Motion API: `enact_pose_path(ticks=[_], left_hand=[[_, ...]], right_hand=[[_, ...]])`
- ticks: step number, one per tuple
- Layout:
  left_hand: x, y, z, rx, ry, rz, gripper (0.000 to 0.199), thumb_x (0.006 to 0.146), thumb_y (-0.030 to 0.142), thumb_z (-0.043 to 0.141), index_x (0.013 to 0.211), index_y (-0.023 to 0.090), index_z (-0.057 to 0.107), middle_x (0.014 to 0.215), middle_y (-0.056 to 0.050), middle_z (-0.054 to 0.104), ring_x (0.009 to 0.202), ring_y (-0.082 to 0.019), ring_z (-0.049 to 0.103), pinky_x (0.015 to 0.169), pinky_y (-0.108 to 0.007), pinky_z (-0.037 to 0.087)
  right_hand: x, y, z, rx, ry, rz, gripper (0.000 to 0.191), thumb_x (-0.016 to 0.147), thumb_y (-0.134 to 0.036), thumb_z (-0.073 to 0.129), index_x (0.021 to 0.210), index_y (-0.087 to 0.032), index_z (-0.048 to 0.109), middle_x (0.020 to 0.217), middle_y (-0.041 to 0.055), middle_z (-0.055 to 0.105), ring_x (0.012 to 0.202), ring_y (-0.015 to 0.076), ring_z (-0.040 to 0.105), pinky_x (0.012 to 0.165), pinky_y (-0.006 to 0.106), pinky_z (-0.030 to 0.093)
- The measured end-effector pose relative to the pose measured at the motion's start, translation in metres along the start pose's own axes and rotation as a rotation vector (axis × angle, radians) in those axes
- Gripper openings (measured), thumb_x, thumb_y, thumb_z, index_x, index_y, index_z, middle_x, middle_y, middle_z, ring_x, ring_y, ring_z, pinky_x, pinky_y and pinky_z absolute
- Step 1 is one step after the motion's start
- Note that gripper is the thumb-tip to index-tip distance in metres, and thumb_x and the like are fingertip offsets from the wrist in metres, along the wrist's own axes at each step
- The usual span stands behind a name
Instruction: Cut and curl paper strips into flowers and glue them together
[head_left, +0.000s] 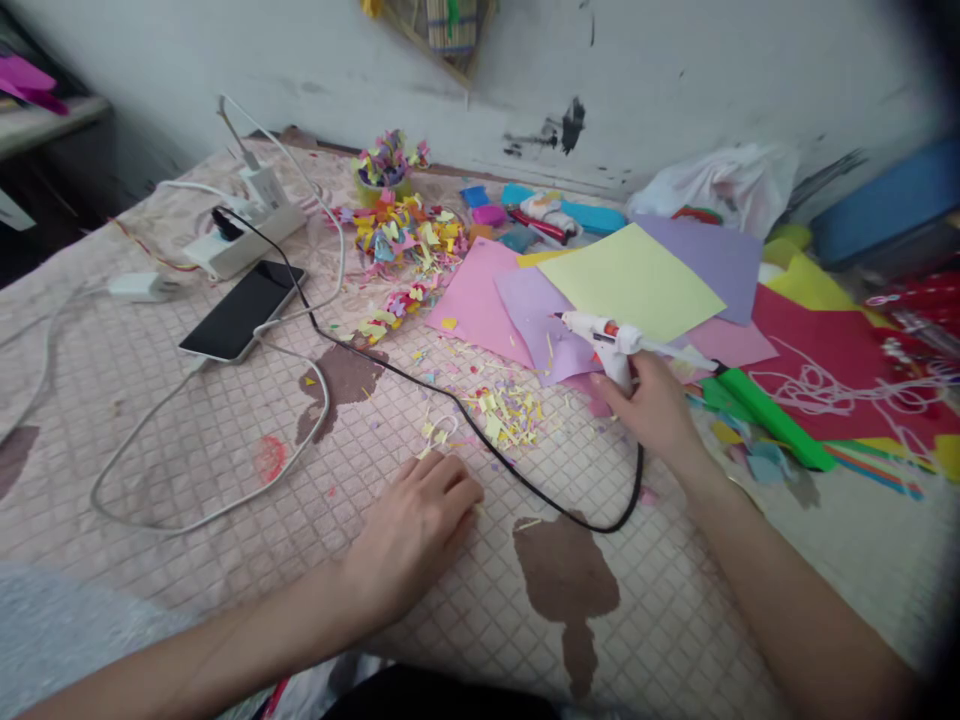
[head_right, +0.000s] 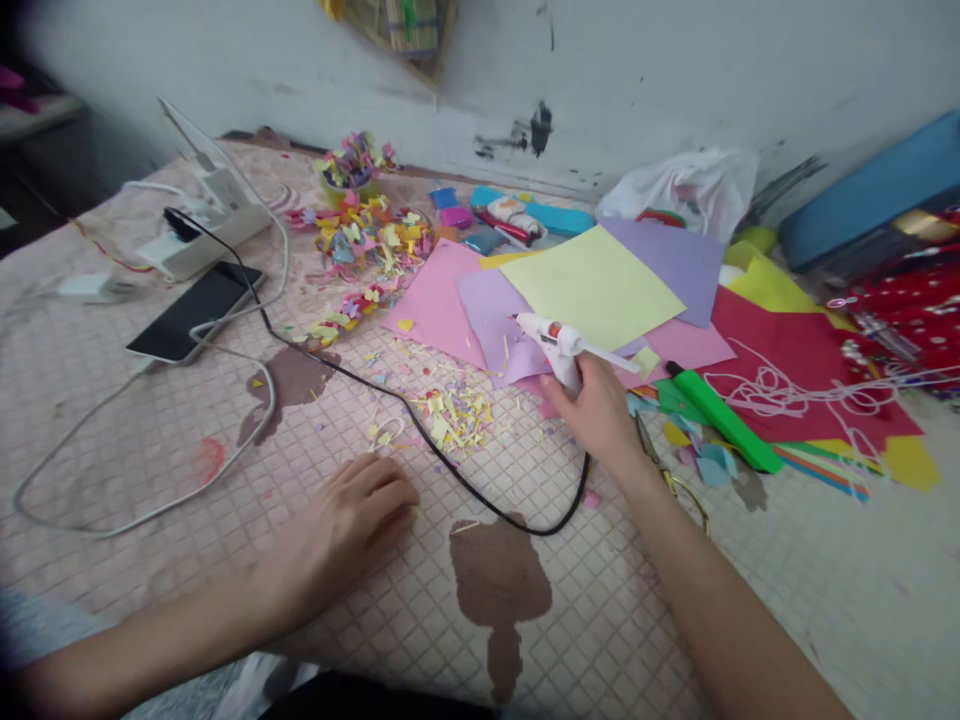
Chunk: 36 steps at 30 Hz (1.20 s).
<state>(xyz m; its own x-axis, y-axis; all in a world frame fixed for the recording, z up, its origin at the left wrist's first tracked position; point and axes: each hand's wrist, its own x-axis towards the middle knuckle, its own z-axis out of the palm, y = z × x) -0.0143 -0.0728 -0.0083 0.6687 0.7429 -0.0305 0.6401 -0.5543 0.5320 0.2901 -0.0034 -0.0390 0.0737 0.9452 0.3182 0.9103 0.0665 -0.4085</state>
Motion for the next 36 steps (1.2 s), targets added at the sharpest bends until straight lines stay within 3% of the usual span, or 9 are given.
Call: enact_pose_path(ticks=[5,12,17,21,26,31,36], left_hand=[[0.000,0.003,-0.002,-0.011,0.008,-0.005,0.013,0.087,0.014,0.047,0.078,0.017,0.057,0.083,-0.004,0.059,0.078,-0.018,0.052,0.074,-0.037,0.045],[-0.001,-0.013,-0.017,-0.439,0.130,-0.145,0.010,0.083,0.013,0.052,0.080,0.018,0.060,0.075,0.001,0.063,0.071,-0.012,0.057,0.065,-0.024,0.045],[0.009,-0.016,-0.030,-0.639,0.281,-0.190,0.006,0.082,0.019,0.057,0.078,0.017,0.062,0.072,0.000,0.064,0.067,-0.012,0.059,0.062,-0.024,0.047],[0.014,-0.014,-0.032,-0.682,0.358,-0.156,0.005,0.082,0.020,0.059,0.078,0.016,0.061,0.072,-0.001,0.065,0.067,-0.012,0.060,0.061,-0.024,0.048],[0.014,-0.015,-0.029,-0.544,0.503,-0.001,0.009,0.082,0.010,0.057,0.085,0.018,0.059,0.079,-0.001,0.064,0.075,-0.012,0.060,0.068,-0.025,0.049],[0.017,-0.016,-0.031,-0.417,0.589,0.237,0.019,0.081,0.001,0.054,0.088,0.017,0.058,0.081,-0.002,0.062,0.078,-0.012,0.060,0.069,-0.026,0.050],[0.018,-0.017,-0.031,-0.349,0.599,0.323,0.022,0.081,-0.001,0.053,0.092,0.018,0.058,0.083,-0.004,0.063,0.079,-0.014,0.060,0.069,-0.028,0.051]], right_hand=[[0.013,-0.008,0.006,-0.041,0.023,0.035,0.035,0.078,-0.040,0.056,0.097,-0.011,0.064,0.084,0.0156,0.068,0.081,0.0314,0.062,0.068,0.039,0.046],[0.011,-0.016,-0.003,0.054,0.092,0.067,0.030,0.078,-0.041,0.055,0.075,-0.013,0.065,0.065,0.0066,0.064,0.060,0.0217,0.058,0.058,0.032,0.043],[-0.002,-0.025,-0.024,0.170,0.087,0.137,0.031,0.077,-0.044,0.058,0.061,-0.019,0.058,0.055,0.0025,0.057,0.055,0.0196,0.054,0.052,0.030,0.043],[-0.014,-0.022,-0.036,0.411,-0.123,0.138,0.030,0.077,-0.046,0.059,0.064,-0.019,0.063,0.057,0.0016,0.060,0.055,0.0198,0.057,0.050,0.029,0.046],[-0.027,-0.025,-0.042,0.636,-0.396,0.026,0.027,0.078,-0.046,0.060,0.079,-0.021,0.068,0.071,0.0038,0.069,0.064,0.0219,0.064,0.056,0.031,0.052],[-0.032,-0.044,-0.046,0.699,-0.546,-0.105,0.028,0.080,-0.047,0.057,0.079,-0.021,0.067,0.071,0.0031,0.067,0.063,0.0182,0.063,0.054,0.025,0.051],[-0.032,-0.057,-0.049,0.706,-0.662,-0.143,0.035,0.081,-0.053,0.054,0.076,-0.020,0.063,0.066,0.0021,0.062,0.059,0.0155,0.057,0.051,0.023,0.047]])
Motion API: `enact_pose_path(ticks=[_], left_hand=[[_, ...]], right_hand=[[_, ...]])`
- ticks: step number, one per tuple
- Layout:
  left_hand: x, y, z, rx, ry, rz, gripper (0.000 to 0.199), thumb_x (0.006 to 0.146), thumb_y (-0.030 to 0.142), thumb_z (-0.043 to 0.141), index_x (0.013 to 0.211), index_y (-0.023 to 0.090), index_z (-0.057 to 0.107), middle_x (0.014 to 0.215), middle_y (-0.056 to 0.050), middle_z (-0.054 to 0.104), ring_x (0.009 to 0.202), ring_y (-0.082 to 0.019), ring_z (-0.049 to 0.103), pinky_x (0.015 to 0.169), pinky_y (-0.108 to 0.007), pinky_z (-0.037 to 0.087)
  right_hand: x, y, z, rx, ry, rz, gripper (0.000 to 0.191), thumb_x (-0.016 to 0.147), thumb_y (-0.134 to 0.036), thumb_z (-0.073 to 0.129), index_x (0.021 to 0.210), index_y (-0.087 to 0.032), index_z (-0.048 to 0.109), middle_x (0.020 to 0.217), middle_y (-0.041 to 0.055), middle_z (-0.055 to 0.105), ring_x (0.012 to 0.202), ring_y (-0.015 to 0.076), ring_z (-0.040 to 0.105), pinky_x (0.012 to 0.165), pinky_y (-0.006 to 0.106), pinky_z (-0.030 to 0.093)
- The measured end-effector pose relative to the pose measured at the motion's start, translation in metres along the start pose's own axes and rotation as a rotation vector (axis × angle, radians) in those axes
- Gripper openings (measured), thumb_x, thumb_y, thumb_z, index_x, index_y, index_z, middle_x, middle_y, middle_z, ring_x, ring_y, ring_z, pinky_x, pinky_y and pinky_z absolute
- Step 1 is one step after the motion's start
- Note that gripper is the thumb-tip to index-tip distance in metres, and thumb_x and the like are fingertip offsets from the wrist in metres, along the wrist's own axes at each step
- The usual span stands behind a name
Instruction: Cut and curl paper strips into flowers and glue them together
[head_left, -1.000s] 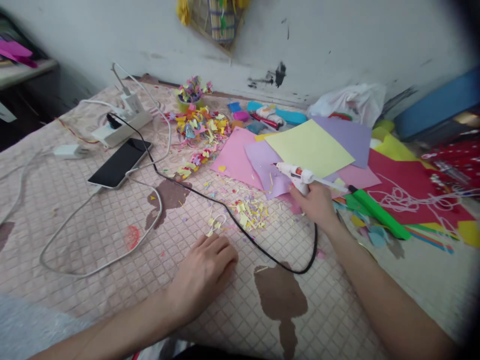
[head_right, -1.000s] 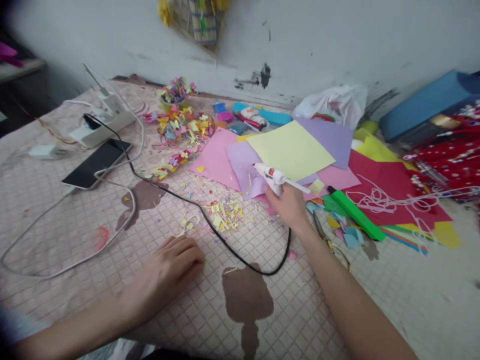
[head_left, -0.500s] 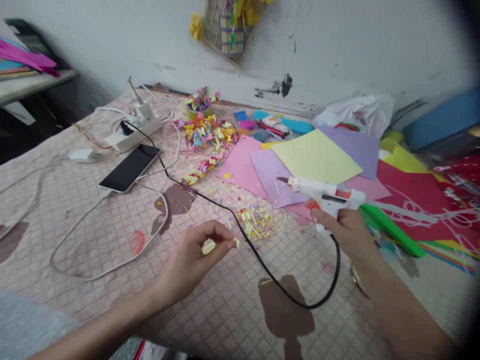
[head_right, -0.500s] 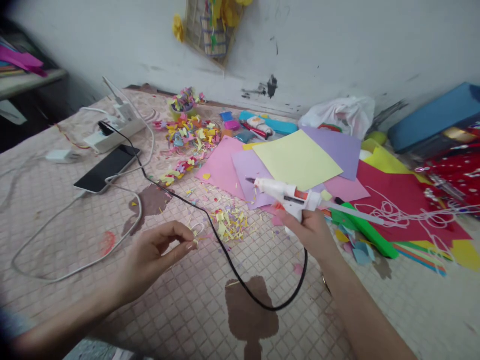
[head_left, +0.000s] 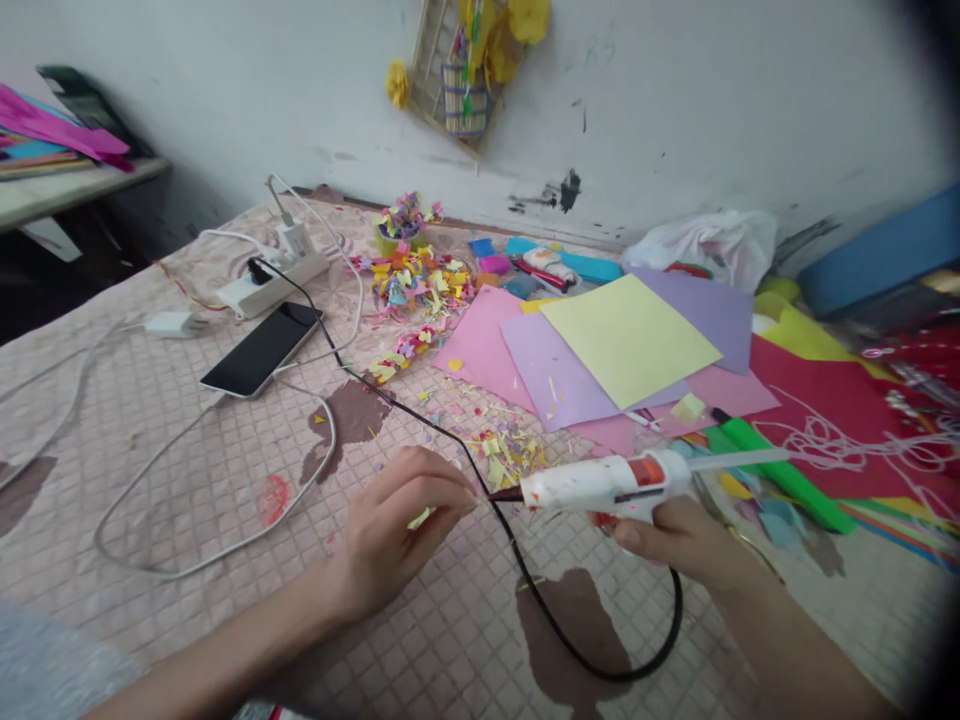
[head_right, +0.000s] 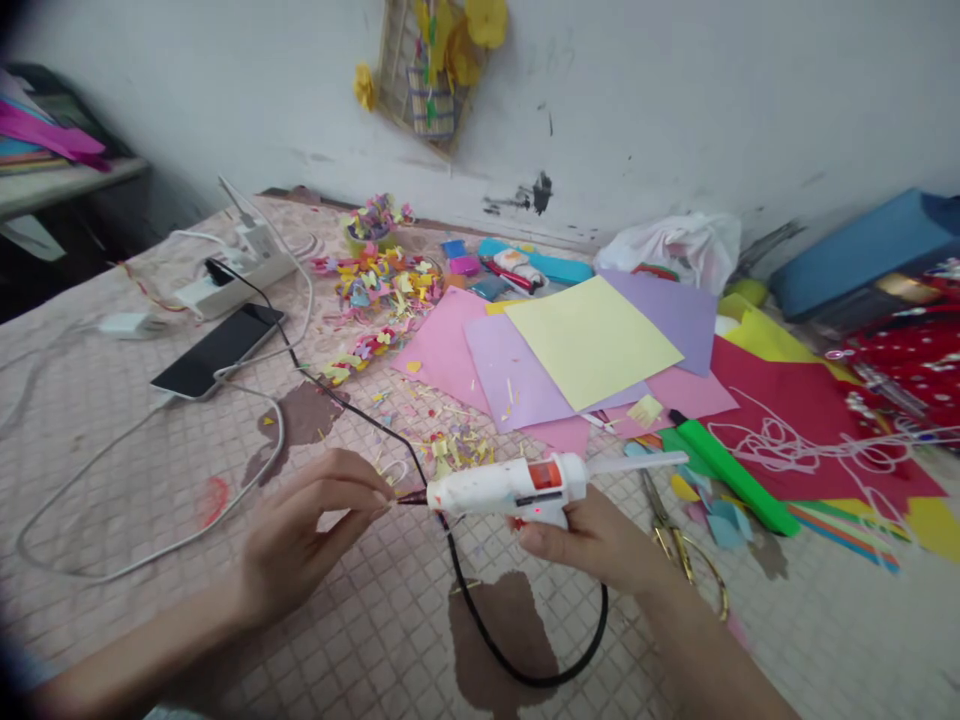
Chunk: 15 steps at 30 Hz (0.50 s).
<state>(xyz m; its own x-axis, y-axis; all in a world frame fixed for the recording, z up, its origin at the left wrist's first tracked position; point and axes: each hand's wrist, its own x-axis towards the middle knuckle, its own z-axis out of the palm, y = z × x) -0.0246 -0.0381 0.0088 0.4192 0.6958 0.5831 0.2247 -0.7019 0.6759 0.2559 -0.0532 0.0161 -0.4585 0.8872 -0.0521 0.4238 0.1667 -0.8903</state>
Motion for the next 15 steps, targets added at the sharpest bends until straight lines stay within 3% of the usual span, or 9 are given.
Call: enact_pose_path(ticks=[15], left_hand=[[0.0008,0.0013,-0.0012,0.002,0.003,0.040,0.023,0.081,0.001,0.051,0.092,0.019,0.058,0.082,-0.004,0.065,0.077,-0.015,0.061,0.069,-0.031,0.050]], right_hand=[[0.0027,-0.0065,0.0036,0.070,-0.039,0.029,0.039,0.081,-0.057,0.051,0.072,-0.019,0.055,0.061,-0.0004,0.051,0.053,0.0118,0.046,0.046,0.021,0.039]])
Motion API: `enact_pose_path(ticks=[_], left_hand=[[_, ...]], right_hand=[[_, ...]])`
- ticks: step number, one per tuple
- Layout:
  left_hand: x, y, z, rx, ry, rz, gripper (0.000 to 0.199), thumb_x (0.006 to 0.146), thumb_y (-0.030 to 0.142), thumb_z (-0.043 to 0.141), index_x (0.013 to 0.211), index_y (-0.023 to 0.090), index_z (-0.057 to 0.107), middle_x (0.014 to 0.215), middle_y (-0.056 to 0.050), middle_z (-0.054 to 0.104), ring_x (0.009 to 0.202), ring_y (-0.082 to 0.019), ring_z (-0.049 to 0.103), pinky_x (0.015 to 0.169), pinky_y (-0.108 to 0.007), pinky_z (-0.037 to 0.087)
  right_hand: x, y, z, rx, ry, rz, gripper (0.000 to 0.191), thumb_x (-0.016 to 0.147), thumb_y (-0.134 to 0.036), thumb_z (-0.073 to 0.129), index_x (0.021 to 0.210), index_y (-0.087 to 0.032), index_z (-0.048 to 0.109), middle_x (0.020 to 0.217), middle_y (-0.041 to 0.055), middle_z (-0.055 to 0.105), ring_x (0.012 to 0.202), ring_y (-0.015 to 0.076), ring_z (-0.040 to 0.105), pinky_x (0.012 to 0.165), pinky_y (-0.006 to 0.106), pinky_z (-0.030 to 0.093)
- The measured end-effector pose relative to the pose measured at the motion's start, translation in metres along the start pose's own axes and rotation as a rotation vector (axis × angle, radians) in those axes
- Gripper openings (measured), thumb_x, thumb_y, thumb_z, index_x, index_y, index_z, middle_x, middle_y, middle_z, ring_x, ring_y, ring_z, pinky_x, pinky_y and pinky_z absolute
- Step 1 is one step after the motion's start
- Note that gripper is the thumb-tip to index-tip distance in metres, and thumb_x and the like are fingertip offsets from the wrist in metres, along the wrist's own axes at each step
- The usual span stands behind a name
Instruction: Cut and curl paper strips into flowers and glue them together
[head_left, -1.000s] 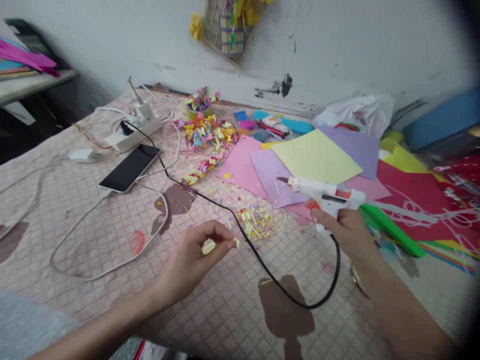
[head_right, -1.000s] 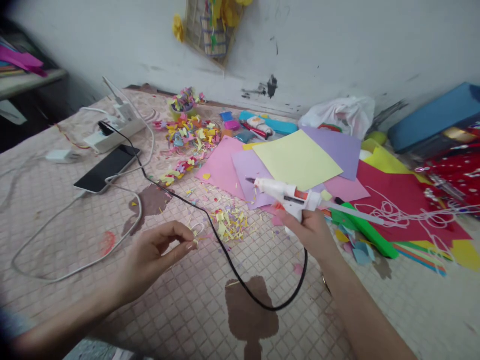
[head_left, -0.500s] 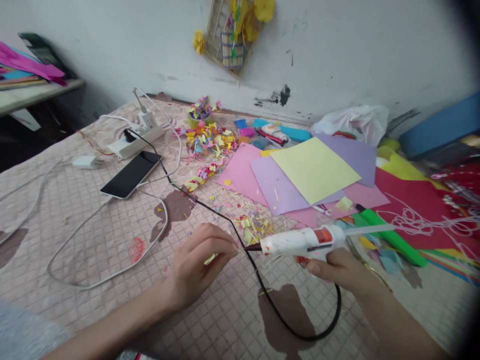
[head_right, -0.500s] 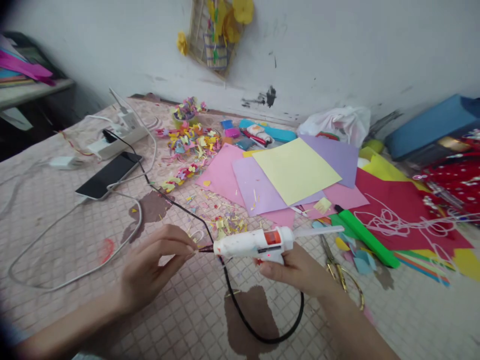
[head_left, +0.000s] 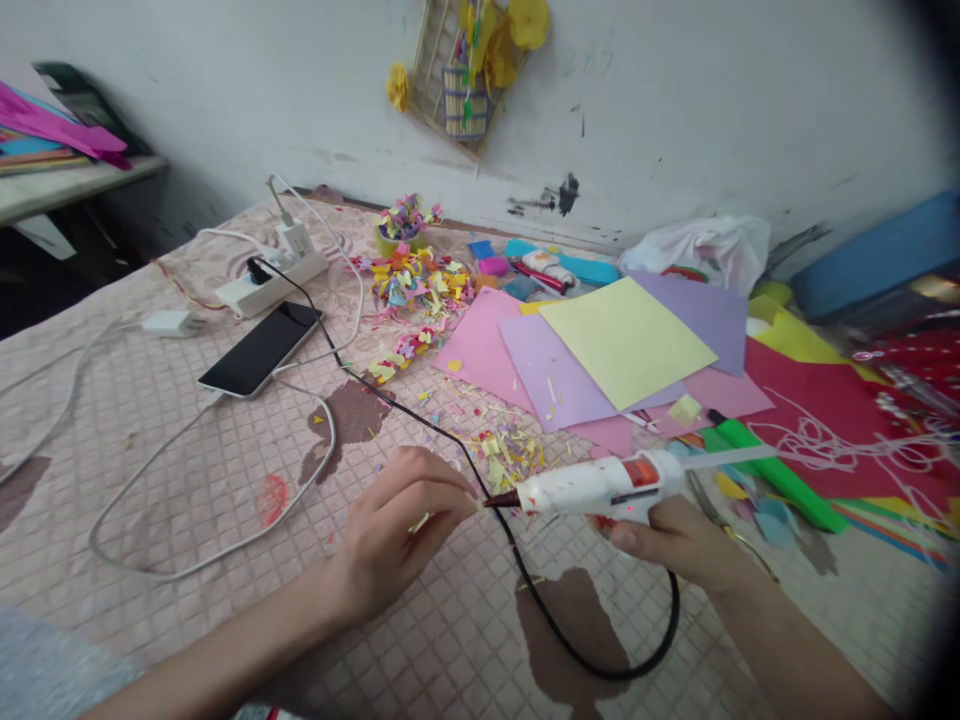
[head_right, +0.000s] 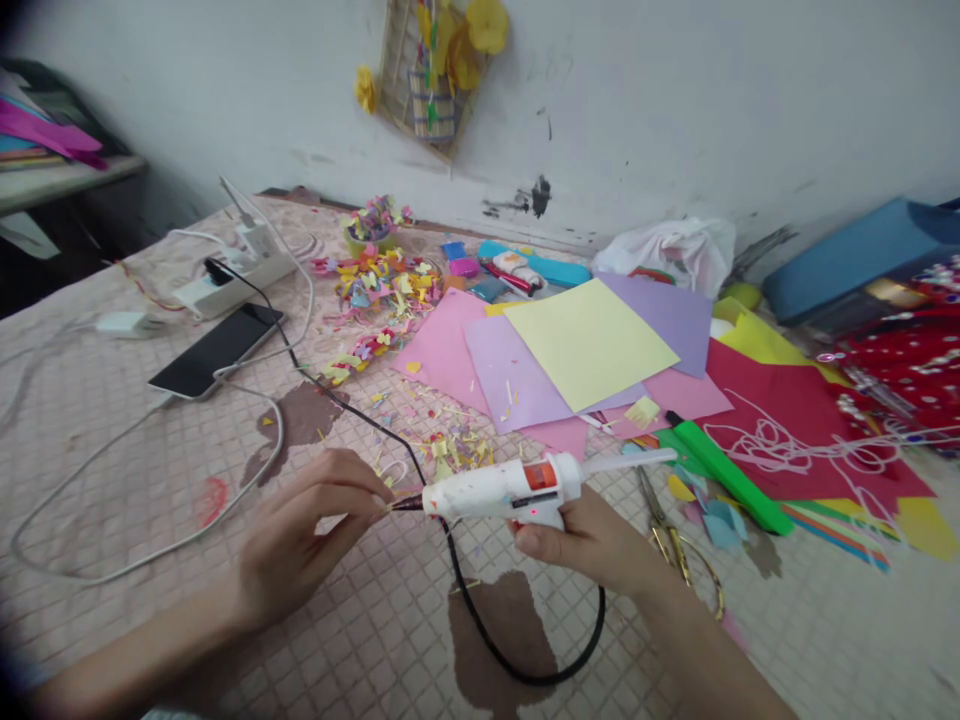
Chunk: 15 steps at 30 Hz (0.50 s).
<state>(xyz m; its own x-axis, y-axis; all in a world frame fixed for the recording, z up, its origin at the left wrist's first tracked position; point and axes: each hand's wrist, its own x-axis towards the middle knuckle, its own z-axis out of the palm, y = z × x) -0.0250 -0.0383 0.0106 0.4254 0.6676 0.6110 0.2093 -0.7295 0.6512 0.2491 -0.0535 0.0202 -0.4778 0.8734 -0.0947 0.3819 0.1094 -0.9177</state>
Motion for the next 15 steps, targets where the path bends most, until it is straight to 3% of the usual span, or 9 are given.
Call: enact_pose_path(ticks=[15], left_hand=[[-0.0006,-0.0020,-0.0014,0.004,0.015,-0.008,0.022,0.080,0.001,0.053,0.091,0.019,0.058,0.082,-0.004,0.064,0.077,-0.015,0.060,0.070,-0.032,0.049]], right_hand=[[0.0009,-0.0026,-0.0010,-0.051,-0.026,-0.007,0.043,0.082,-0.059,0.048,0.069,-0.019,0.053,0.058,-0.0008,0.049,0.051,0.0117,0.045,0.045,0.022,0.038]])
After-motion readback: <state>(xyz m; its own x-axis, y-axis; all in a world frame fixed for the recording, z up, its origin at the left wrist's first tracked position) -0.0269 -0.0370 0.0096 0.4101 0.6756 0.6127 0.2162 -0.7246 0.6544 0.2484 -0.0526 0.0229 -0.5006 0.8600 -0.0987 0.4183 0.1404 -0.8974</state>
